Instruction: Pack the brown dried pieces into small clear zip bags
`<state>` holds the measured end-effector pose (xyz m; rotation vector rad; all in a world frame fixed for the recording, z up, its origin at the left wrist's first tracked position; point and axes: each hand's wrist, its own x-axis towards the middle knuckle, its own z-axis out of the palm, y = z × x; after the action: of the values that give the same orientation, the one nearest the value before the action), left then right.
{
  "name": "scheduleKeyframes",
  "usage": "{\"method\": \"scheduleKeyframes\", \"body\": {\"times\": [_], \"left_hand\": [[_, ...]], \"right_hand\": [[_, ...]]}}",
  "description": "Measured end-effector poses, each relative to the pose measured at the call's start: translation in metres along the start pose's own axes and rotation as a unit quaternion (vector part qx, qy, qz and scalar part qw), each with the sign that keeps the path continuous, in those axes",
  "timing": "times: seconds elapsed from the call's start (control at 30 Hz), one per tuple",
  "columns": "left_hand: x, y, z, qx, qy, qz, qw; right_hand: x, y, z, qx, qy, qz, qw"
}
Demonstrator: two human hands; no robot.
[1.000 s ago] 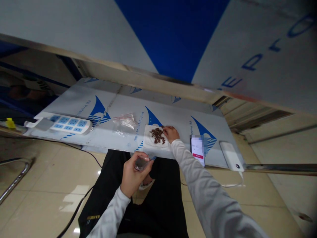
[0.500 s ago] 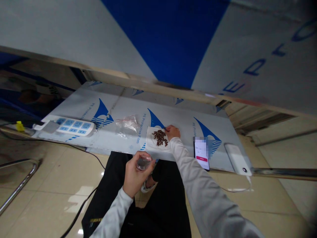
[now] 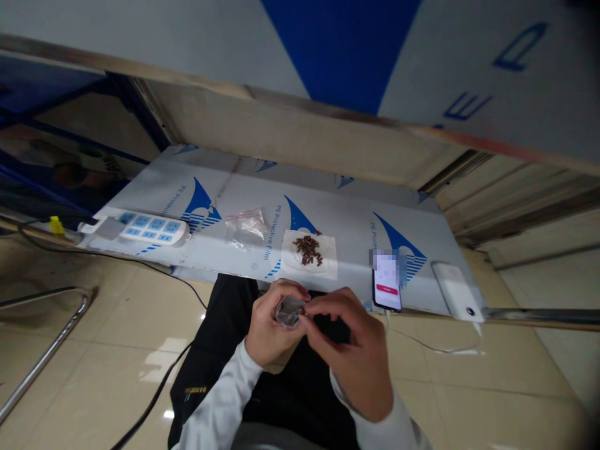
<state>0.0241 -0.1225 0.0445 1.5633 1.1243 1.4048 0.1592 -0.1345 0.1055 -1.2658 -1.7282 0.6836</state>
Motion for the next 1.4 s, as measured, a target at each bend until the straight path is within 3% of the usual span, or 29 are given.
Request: {"method": "scheduleKeyframes", "body": {"times": [0.1, 0.23, 0.37, 0.47, 0.53, 0.67, 0.77, 1.0, 1.2, 1.4], "left_hand": [[-0.004, -0.001, 0.005, 0.006, -0.017, -0.014, 1.000], [-0.010, -0.014, 0.011, 0.063, -0.018, -0.043, 0.997], [-0.008, -0.026, 0.012, 0.086, 0.007, -0.071, 0.994], [-0.005, -0.029, 0.009, 0.106, 0.046, -0.098, 0.988], [-0.005, -0.031, 0.006, 0.113, 0.066, -0.110, 0.985], [-0.008, -0.036, -0.001, 0.118, 0.077, -0.116, 0.983], [-0.009, -0.040, -0.004, 0.112, 0.082, -0.124, 0.982], [-0.005, -0.041, -0.006, 0.106, 0.091, -0.137, 0.981], [-0.009, -0.040, -0.006, 0.099, 0.082, -0.146, 0.981], [-0.008, -0.036, -0.007, 0.093, 0.093, -0.137, 0.982]], "right_hand": [[-0.006, -0.003, 0.011, -0.067, -0.057, -0.043, 0.995], [-0.004, 0.008, 0.017, -0.181, -0.110, -0.053, 0.976], [0.008, 0.026, 0.017, -0.126, -0.142, -0.060, 0.980], [0.047, 0.070, 0.018, -0.099, -0.080, 0.033, 0.991], [0.085, 0.113, 0.021, -0.203, -0.038, 0.106, 0.973], [0.143, 0.191, 0.033, -0.267, -0.083, 0.127, 0.952], [0.153, 0.217, 0.043, -0.300, -0.123, 0.126, 0.937], [0.155, 0.221, 0.047, -0.359, -0.182, 0.121, 0.907], [0.164, 0.208, 0.040, -0.389, -0.174, 0.126, 0.896], [0.116, 0.185, 0.027, -0.374, -0.146, 0.118, 0.908]]}}
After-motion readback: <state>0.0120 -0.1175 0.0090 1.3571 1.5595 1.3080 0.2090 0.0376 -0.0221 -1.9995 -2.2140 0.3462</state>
